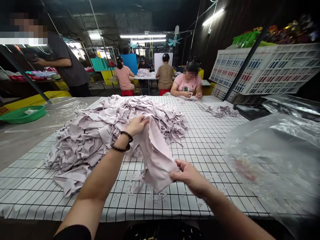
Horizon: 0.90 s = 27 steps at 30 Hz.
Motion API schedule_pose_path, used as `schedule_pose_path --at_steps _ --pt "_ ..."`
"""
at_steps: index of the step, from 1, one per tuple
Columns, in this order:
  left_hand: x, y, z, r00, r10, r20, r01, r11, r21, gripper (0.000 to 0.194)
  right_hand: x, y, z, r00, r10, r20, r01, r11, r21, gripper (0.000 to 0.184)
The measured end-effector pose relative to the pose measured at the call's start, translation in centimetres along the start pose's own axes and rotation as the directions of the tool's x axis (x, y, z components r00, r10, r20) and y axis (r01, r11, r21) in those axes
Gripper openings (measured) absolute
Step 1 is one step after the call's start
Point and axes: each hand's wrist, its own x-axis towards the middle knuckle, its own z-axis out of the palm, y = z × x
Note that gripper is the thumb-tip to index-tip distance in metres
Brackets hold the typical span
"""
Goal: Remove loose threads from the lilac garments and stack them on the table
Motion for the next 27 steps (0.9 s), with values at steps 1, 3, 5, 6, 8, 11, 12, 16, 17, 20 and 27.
schedule_pose_path --at_steps 1,3,5,6,8,11,12,16,17,20,27 --pt "1.9 1.5 0.8 0.987 0.104 0.12 -0.12 0.984 0.133 0.03 0.3 1.3 1.0 1.0 0.003 -0.03 0.0 0.994 0.111 0.031" --pt "5.1 5.0 3.3 0.943 0.203 0.262 -0.246 0.959 0.143 0.027 1.2 4.1 2.9 0.994 0.045 -0.1 -0.008 0.941 0.339 0.037" --pt "6.7 8.7 7.2 0.867 0.283 0.411 -0.36 0.925 0.122 0.022 2.3 7.0 4.7 0.98 0.087 -0.178 0.019 0.853 0.522 0.04" --pt "6.9 10.4 9.6 0.815 0.314 0.487 -0.413 0.904 0.109 0.02 3.0 8.5 5.5 0.971 0.131 -0.201 0.01 0.816 0.578 0.038" --pt "5.7 13.2 14.6 0.702 0.346 0.622 -0.5 0.862 0.085 0.012 4.5 11.3 6.7 0.959 0.201 -0.2 -0.013 0.736 0.677 0.03" --pt "1.4 15.5 21.2 0.538 0.382 0.751 -0.607 0.794 0.032 0.003 6.5 14.5 7.8 0.942 0.258 -0.212 -0.017 0.672 0.74 0.015" --pt "-0.2 15.8 22.7 0.494 0.405 0.77 -0.639 0.769 0.005 0.004 7.0 15.2 8.0 0.936 0.274 -0.223 -0.016 0.663 0.748 0.012" --pt "-5.2 15.8 25.6 0.4 0.505 0.765 -0.724 0.686 -0.074 0.014 8.0 16.3 9.1 0.919 0.32 -0.232 -0.032 0.646 0.763 0.007" --pt "-6.0 15.6 25.5 0.395 0.525 0.753 -0.736 0.672 -0.082 0.016 8.0 16.3 9.4 0.919 0.324 -0.224 -0.043 0.647 0.762 0.006" --pt "-8.1 14.2 23.3 0.456 0.595 0.662 -0.741 0.665 -0.088 0.03 7.2 16.3 10.2 0.928 0.316 -0.199 -0.067 0.666 0.743 0.007" --pt "-15.3 4.9 14.2 0.97 0.012 0.241 -0.056 0.982 0.178 0.039 2.2 12.5 4.2 0.871 0.316 0.375 -0.329 0.944 -0.031 0.025"
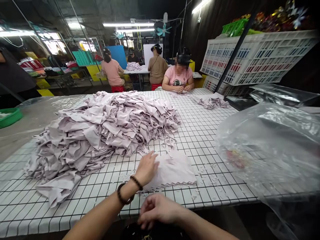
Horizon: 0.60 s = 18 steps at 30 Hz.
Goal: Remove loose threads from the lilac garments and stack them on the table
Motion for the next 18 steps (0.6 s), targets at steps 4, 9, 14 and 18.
schedule_pose_path --at_steps 4,9,14,18 --pt "-4.5 -2.0 2.4 0.992 -0.122 -0.039 0.123 0.992 0.041 0.048 -2.1 -3.7 -7.2 0.674 -0.51 -0.534 -0.018 0.711 -0.703 0.014" --pt "-5.9 -0.5 6.6 0.993 -0.095 -0.072 0.105 0.982 0.154 0.061 0.7 -6.5 -13.6 0.544 -0.549 -0.635 -0.48 0.417 -0.772 0.018" --pt "-5.6 -0.5 6.5 0.994 -0.083 -0.073 0.094 0.984 0.152 0.063 2.1 -9.0 -15.5 0.6 -0.386 -0.701 -0.585 0.386 -0.713 0.02" --pt "-5.3 -1.4 4.4 0.988 -0.141 -0.066 0.146 0.987 0.072 0.06 -0.1 -10.4 -17.0 0.573 -0.368 -0.733 -0.612 0.403 -0.68 0.036"
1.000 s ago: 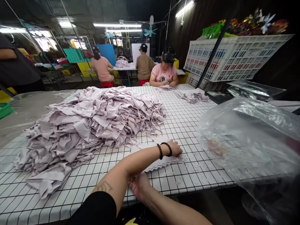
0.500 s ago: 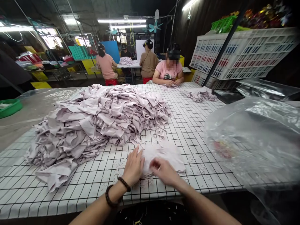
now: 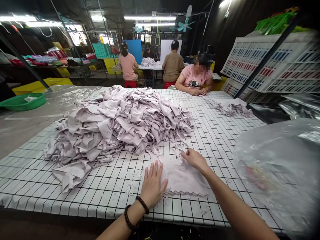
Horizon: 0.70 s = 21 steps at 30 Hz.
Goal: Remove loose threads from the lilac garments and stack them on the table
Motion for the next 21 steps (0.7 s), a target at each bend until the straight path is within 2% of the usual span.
schedule_pose_path --at_steps 2,3,5,7,9,13,17,21 --pt "-0.1 -1.1 -1.3 0.985 -0.168 -0.039 0.166 0.985 -0.037 0.053 -1.1 2.2 -0.6 0.999 0.036 -0.039 -0.037 0.999 -0.005 0.037" --pt "-0.4 -1.7 -1.9 0.961 -0.271 -0.053 0.269 0.962 -0.048 0.05 -2.0 3.6 -0.6 0.998 0.057 -0.041 -0.058 0.998 -0.012 0.037" --pt "-1.2 -2.9 -2.9 0.897 -0.44 -0.034 0.438 0.897 -0.058 0.046 -4.1 6.1 0.1 0.993 0.114 0.021 -0.114 0.994 -0.002 0.037" --pt "-2.3 -3.6 -3.4 0.858 -0.513 0.03 0.513 0.856 -0.06 0.044 -6.1 7.9 1.5 0.984 0.162 0.079 -0.166 0.985 0.046 0.043" --pt "-3.1 -3.7 -3.6 0.849 -0.521 0.086 0.527 0.847 -0.071 0.043 -7.6 8.6 3.2 0.981 0.181 0.071 -0.188 0.976 0.109 0.052" --pt "-3.0 -3.1 -3.4 0.853 -0.499 0.153 0.513 0.855 -0.071 0.035 -8.4 7.6 5.2 0.981 0.193 0.008 -0.191 0.963 0.191 0.059" --pt "-1.6 -3.2 -3.9 0.832 -0.503 0.235 0.534 0.841 -0.092 0.035 -7.6 7.7 4.8 0.977 0.209 0.042 -0.213 0.946 0.242 0.052" --pt "-0.8 -3.6 -4.6 0.801 -0.518 0.301 0.569 0.814 -0.116 0.036 -7.5 8.4 3.8 0.971 0.223 0.084 -0.235 0.951 0.202 0.045"
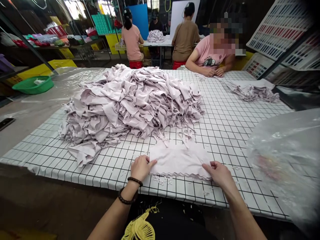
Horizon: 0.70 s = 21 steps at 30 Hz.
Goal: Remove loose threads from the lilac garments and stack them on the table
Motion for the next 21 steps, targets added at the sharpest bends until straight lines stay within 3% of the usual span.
schedule_pose_path --at_steps 7,14,17,19,21 --pt "-1.3 0.8 0.9 0.996 0.037 -0.087 -0.038 0.999 -0.017 0.05 -1.2 -1.1 0.2 0.997 0.014 -0.078 -0.019 0.998 -0.064 0.059" --pt "-0.8 0.6 0.5 0.999 0.018 0.042 -0.016 0.999 -0.051 0.044 -0.5 -0.8 1.1 0.99 -0.097 0.103 0.092 0.994 0.051 0.034" --pt "-0.9 0.0 0.0 0.998 0.008 0.065 -0.003 0.997 -0.081 0.042 -0.5 -0.4 0.4 0.976 -0.118 0.182 0.116 0.993 0.021 0.027" --pt "-1.3 -0.4 -0.1 0.998 0.022 0.061 -0.016 0.996 -0.09 0.046 -0.7 -1.4 -0.9 0.99 -0.077 0.117 0.09 0.99 -0.11 0.028" --pt "-1.5 -0.6 -0.4 0.999 0.052 0.009 -0.051 0.994 -0.1 0.054 -0.8 -4.3 -2.4 0.988 -0.124 -0.09 0.099 0.965 -0.241 0.032"
